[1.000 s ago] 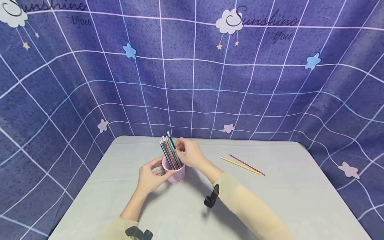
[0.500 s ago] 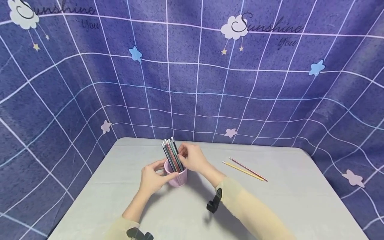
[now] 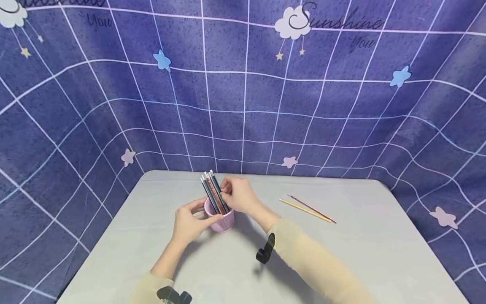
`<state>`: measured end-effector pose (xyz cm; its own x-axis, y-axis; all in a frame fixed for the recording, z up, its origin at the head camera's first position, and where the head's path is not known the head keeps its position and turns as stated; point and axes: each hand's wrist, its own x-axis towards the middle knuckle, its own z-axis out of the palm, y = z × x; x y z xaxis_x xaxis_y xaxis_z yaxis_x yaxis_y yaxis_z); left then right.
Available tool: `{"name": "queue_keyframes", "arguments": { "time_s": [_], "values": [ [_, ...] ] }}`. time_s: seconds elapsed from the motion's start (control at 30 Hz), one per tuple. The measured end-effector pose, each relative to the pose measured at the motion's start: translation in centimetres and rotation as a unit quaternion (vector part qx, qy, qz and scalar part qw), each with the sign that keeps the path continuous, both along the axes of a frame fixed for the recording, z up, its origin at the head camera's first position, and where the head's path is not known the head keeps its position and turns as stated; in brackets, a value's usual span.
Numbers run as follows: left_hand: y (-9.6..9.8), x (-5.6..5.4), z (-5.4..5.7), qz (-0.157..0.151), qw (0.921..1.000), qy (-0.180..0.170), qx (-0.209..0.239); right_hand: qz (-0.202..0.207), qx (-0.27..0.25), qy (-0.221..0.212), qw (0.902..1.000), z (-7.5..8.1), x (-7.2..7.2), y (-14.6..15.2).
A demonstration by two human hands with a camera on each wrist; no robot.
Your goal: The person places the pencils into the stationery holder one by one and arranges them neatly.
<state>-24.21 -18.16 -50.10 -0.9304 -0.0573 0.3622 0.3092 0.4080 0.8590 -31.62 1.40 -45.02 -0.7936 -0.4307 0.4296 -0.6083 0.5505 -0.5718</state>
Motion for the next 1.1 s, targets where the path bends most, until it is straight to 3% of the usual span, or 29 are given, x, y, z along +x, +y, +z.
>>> {"name": "queue_keyframes", "arguments": {
  "time_s": [0.2, 0.37, 0.5, 0.73, 0.9, 1.1],
  "values": [
    [-0.7, 0.0, 0.5, -0.002, 1.0, -0.006, 0.007, 0.001, -0.017, 0.006, 0.9998, -0.1, -0.1, -0.5],
    [-0.5, -0.4, 0.9, -0.007, 0.9998, -0.009, 0.015, -0.004, -0.026, 0.016, 0.9995, 0.5, -0.3, 1.2],
    [-0.2, -0.4, 1.0, -0.005, 0.9995, -0.015, 0.027, -0.013, -0.038, 0.018, 0.999, 1.0, -0.6, 4.3],
    [0.2, -0.7, 1.1, -0.017, 0.9987, -0.009, 0.046, -0.09, -0.02, 0.05, 0.9945, 0.9, -1.8, 12.2],
    [0.4, -0.9, 0.8, -0.02, 0.9984, -0.014, 0.05, -0.128, 0.009, 0.058, 0.9901, -0.2, -2.1, 16.8],
    [-0.1, -0.3, 0.3, -0.016, 0.9984, -0.024, 0.049, -0.131, 0.049, 0.042, 0.9894, -2.2, -1.5, 19.3]
  ]
}}
